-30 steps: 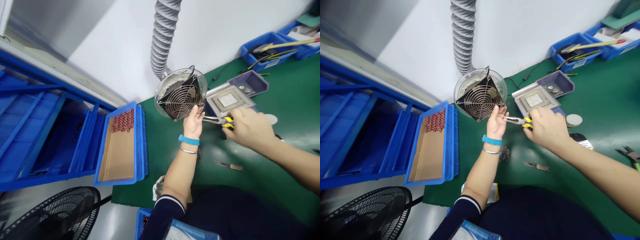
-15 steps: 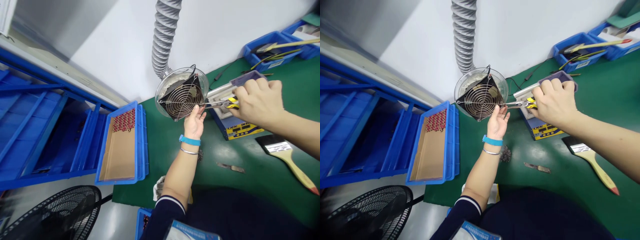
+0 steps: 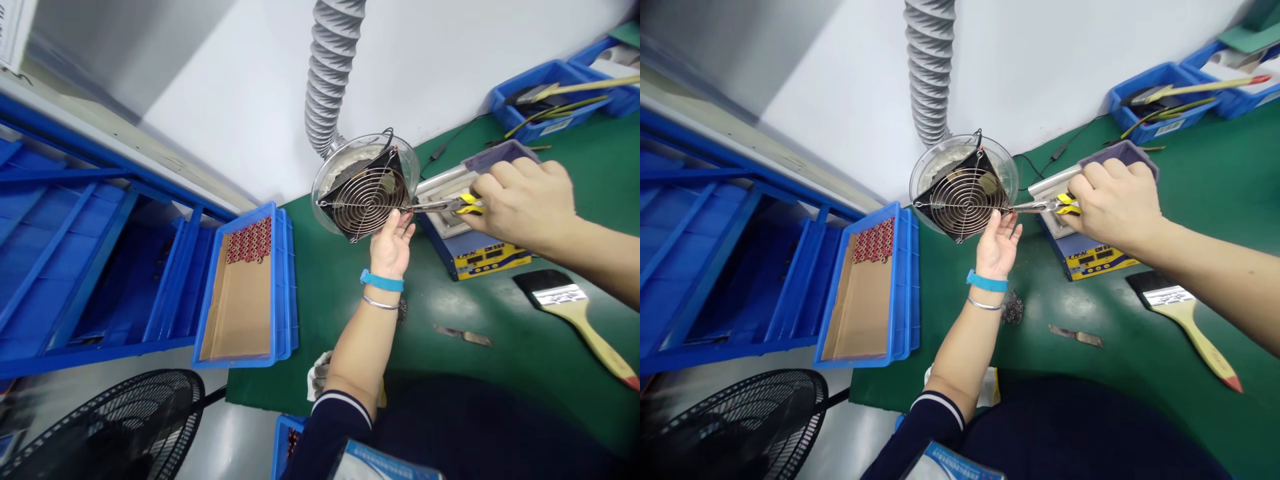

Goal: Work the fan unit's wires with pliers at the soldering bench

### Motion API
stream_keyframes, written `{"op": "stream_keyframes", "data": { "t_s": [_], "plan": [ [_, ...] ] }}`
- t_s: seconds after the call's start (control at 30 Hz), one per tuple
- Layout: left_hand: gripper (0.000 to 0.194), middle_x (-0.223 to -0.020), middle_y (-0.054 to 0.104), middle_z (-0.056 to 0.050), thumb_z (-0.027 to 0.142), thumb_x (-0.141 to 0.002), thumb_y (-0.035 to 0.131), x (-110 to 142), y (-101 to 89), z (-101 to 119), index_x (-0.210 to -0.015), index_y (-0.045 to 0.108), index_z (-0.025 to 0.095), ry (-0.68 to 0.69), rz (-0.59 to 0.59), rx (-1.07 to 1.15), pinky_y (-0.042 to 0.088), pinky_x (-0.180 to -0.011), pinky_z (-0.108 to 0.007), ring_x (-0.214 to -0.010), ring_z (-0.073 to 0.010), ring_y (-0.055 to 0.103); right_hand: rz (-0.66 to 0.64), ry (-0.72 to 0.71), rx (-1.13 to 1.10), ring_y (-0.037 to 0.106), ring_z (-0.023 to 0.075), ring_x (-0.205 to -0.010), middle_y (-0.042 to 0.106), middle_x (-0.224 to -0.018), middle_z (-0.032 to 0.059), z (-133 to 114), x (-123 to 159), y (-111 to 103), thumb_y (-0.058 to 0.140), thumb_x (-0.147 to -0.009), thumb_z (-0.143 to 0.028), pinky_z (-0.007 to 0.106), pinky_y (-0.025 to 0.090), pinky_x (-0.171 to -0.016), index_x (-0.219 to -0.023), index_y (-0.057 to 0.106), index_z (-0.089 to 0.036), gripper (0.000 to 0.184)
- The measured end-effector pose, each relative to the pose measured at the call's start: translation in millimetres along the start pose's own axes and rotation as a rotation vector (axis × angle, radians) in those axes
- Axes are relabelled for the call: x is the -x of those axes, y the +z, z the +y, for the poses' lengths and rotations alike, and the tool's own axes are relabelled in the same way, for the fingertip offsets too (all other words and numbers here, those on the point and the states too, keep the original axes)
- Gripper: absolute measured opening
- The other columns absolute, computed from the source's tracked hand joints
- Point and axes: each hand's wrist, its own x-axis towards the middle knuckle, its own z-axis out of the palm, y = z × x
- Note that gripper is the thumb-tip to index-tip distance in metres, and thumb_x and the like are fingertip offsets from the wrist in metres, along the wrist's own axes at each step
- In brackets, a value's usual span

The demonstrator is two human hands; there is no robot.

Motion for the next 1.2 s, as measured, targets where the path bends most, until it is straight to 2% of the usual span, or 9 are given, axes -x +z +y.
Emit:
{"op": "stream_keyframes", "data": {
  "t_s": [0.1,0.2,0.4,0.53,0.77,0.93,1.2],
  "plan": [
    [0.014,-0.118,0.070,-0.007,0.021,-0.089,0.060,0.2,0.9,0.3,-0.081,0.067,0.012,-0.013,0.002,0.002,0.041,-0.110,-0.036,-0.134,-0.0215,0.051,0.043,-0.026,0.019,0.040,0.0234,-0.083,0.045,-0.080,0.0078,-0.1,2.6,3.2,0.056,-0.076,-0.051,0.033,0.015,-0.066,-0.080,0.051,-0.018,0.034],
    [0.015,-0.118,0.071,-0.007,0.021,-0.089,0.060,0.1,1.4,0.5,-0.080,0.067,0.012,-0.018,-0.001,0.009,0.041,-0.110,-0.035,-0.135,-0.0218,0.050,0.030,-0.035,0.034,0.040,0.0236,-0.085,0.046,-0.082,0.0082,2.2,1.2,4.7,0.055,-0.077,-0.053,0.033,0.014,-0.067,-0.081,0.052,-0.018,0.035],
    [0.013,-0.124,0.068,-0.008,0.021,-0.089,0.061,-0.4,0.5,0.1,-0.083,0.068,0.012,-0.018,-0.009,0.004,0.039,-0.113,-0.037,-0.137,-0.0234,0.047,0.008,-0.052,0.075,0.039,0.0221,-0.083,0.044,-0.079,0.0077,11.3,-10.2,3.2,0.041,-0.085,-0.059,0.032,0.011,-0.066,-0.079,0.048,-0.017,0.044],
    [0.014,-0.126,0.068,-0.008,0.021,-0.089,0.060,-0.5,-0.4,0.5,-0.083,0.068,0.012,-0.012,-0.010,-0.005,0.039,-0.113,-0.037,-0.138,-0.0239,0.046,0.006,-0.100,0.086,0.038,0.0213,-0.083,0.043,-0.079,0.0068,16.8,-16.8,-0.3,0.046,-0.083,-0.056,0.033,0.012,-0.066,-0.076,0.045,-0.017,0.039],
    [0.015,-0.129,0.066,-0.008,0.022,-0.090,0.059,-1.2,0.3,0.6,-0.086,0.069,0.012,-0.016,-0.021,-0.028,0.037,-0.114,-0.038,-0.139,-0.0240,0.045,-0.077,-0.103,0.036,0.041,0.0211,-0.088,0.046,-0.082,0.0078,19.7,-19.4,-3.0,0.040,-0.089,-0.059,0.034,0.020,-0.067,-0.079,0.047,-0.016,0.045],
    [0.017,-0.128,0.066,-0.005,0.022,-0.091,0.058,-1.2,0.7,0.6,-0.080,0.068,0.013,-0.017,-0.026,-0.034,0.037,-0.114,-0.038,-0.141,-0.0234,0.044,-0.106,-0.122,0.033,0.042,0.0215,-0.089,0.046,-0.083,0.0077,20.3,-21.8,-4.1,0.037,-0.091,-0.061,0.034,0.019,-0.067,-0.080,0.045,-0.016,0.047],
    [0.020,-0.124,0.068,-0.006,0.023,-0.093,0.056,-2.0,-0.1,1.5,-0.080,0.067,0.013,-0.016,-0.038,-0.037,0.039,-0.112,-0.037,-0.139,-0.0231,0.045,-0.221,-0.138,0.069,0.044,0.0210,-0.089,0.050,-0.086,0.0076,18.6,-22.7,-7.5,0.047,-0.088,-0.060,0.031,0.018,-0.068,-0.084,0.046,-0.015,0.045]
  ]
}}
